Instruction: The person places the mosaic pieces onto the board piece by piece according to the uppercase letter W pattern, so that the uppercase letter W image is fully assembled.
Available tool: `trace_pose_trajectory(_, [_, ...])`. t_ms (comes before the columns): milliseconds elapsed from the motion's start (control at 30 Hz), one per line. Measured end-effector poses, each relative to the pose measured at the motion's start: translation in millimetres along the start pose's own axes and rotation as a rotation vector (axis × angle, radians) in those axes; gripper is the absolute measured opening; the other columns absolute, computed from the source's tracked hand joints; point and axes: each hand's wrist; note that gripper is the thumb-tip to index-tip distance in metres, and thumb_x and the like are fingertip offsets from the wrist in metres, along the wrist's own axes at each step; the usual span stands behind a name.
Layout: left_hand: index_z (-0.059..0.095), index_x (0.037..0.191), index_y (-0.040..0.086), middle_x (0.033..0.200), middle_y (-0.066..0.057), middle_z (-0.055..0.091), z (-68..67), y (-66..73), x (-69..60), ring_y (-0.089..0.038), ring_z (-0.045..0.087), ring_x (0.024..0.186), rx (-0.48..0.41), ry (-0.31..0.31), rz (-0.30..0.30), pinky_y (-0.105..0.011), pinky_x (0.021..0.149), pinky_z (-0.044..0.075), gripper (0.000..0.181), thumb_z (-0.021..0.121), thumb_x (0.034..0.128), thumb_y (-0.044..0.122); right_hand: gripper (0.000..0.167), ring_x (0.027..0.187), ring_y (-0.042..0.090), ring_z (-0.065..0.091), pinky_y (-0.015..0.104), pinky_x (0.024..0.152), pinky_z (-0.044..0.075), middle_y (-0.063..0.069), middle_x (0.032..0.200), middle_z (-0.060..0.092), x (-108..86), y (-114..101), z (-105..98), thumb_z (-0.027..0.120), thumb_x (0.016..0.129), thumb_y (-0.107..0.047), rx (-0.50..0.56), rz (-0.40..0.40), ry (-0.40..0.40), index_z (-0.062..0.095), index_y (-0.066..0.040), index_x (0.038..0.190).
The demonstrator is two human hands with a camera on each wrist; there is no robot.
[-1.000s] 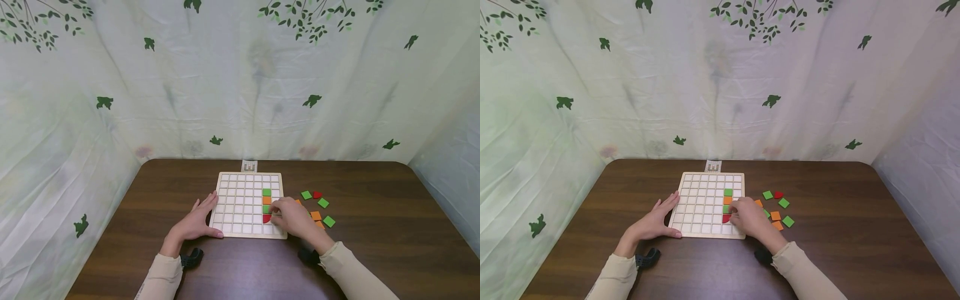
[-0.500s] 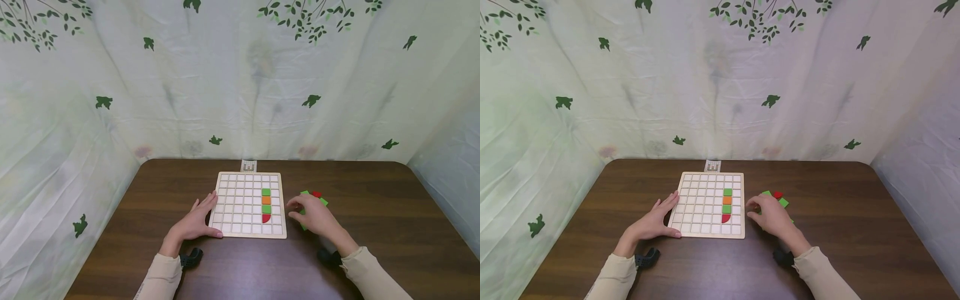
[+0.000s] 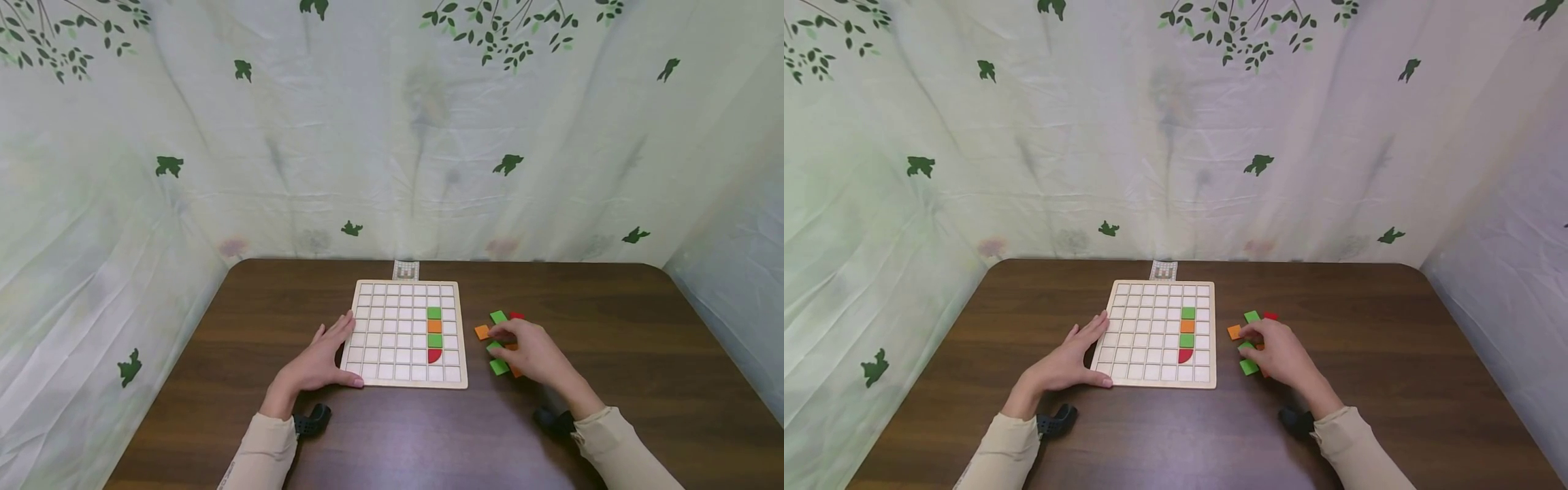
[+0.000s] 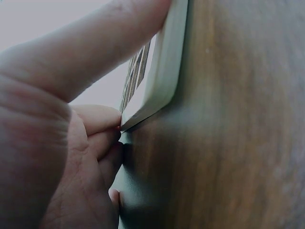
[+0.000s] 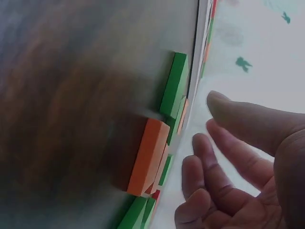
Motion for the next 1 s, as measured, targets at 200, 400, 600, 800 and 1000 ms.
trace_pose_trajectory(200, [0.017, 0.159, -0.003, 0.167, -0.015, 0.009, -2.6, 0.8, -0.7, -0.032, 0.006, 0.154, 0.005, -0.004, -0.005, -0.058, 0.120, -0.001, 0.122, 0.087, 0.0732, 0.050, 0.026, 0.096, 0.022, 0.066, 0.043, 0.082, 0.056, 0.003, 0.103, 0.071, 2.5, 2, -1, 0.079, 0.088, -0.016, -0.027, 0.040, -0.026, 0.073, -0.006, 0.111])
trace_pose_trajectory(400, [0.018, 0.159, -0.003, 0.167, -0.016, 0.010, -0.8, 0.1, -1.0, -0.033, 0.008, 0.154, 0.014, 0.007, -0.001, -0.059, 0.120, 0.000, 0.123, 0.087, 0.0727, 0.050, 0.026, 0.088, 0.018, 0.063, 0.039, 0.075, 0.056, 0.002, 0.097, 0.069, 3.7, 1, 0, 0.081, 0.086, -0.019, -0.083, 0.075, -0.042, 0.074, -0.005, 0.107])
trace_pose_trajectory(600, [0.018, 0.158, -0.004, 0.167, -0.016, 0.011, 1.0, 0.5, -1.2, -0.034, 0.009, 0.154, 0.009, 0.010, -0.001, -0.059, 0.120, 0.000, 0.122, 0.087, 0.0730, 0.051, 0.023, 0.077, 0.014, 0.060, 0.034, 0.068, 0.055, 0.000, 0.089, 0.068, 5.9, -3, 0, 0.080, 0.086, -0.017, -0.138, 0.087, -0.075, 0.075, -0.004, 0.104])
trace_pose_trajectory(800, [0.019, 0.158, -0.003, 0.167, -0.016, 0.011, 0.8, 0.5, -1.0, -0.034, 0.009, 0.154, 0.011, 0.008, -0.003, -0.059, 0.120, 0.000, 0.122, 0.087, 0.0726, 0.051, 0.022, 0.082, 0.015, 0.065, 0.038, 0.073, 0.056, 0.000, 0.092, 0.071, 10.6, -6, 1, 0.080, 0.086, -0.014, -0.173, 0.045, -0.082, 0.076, -0.006, 0.107])
trace_pose_trajectory(1000, [0.019, 0.158, -0.003, 0.167, -0.016, 0.011, 0.6, 0.6, -0.2, -0.033, 0.008, 0.154, 0.012, 0.008, -0.003, -0.059, 0.120, 0.000, 0.122, 0.087, 0.0726, 0.051, 0.025, 0.088, 0.017, 0.066, 0.041, 0.079, 0.056, 0.001, 0.097, 0.073, 9.2, -5, -2, 0.082, 0.084, -0.014, -0.164, 0.024, -0.084, 0.076, -0.006, 0.107])
Point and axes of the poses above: each hand's wrist, its own x-axis towards the middle knuckle, its own z-axis out of the palm, y = z × x
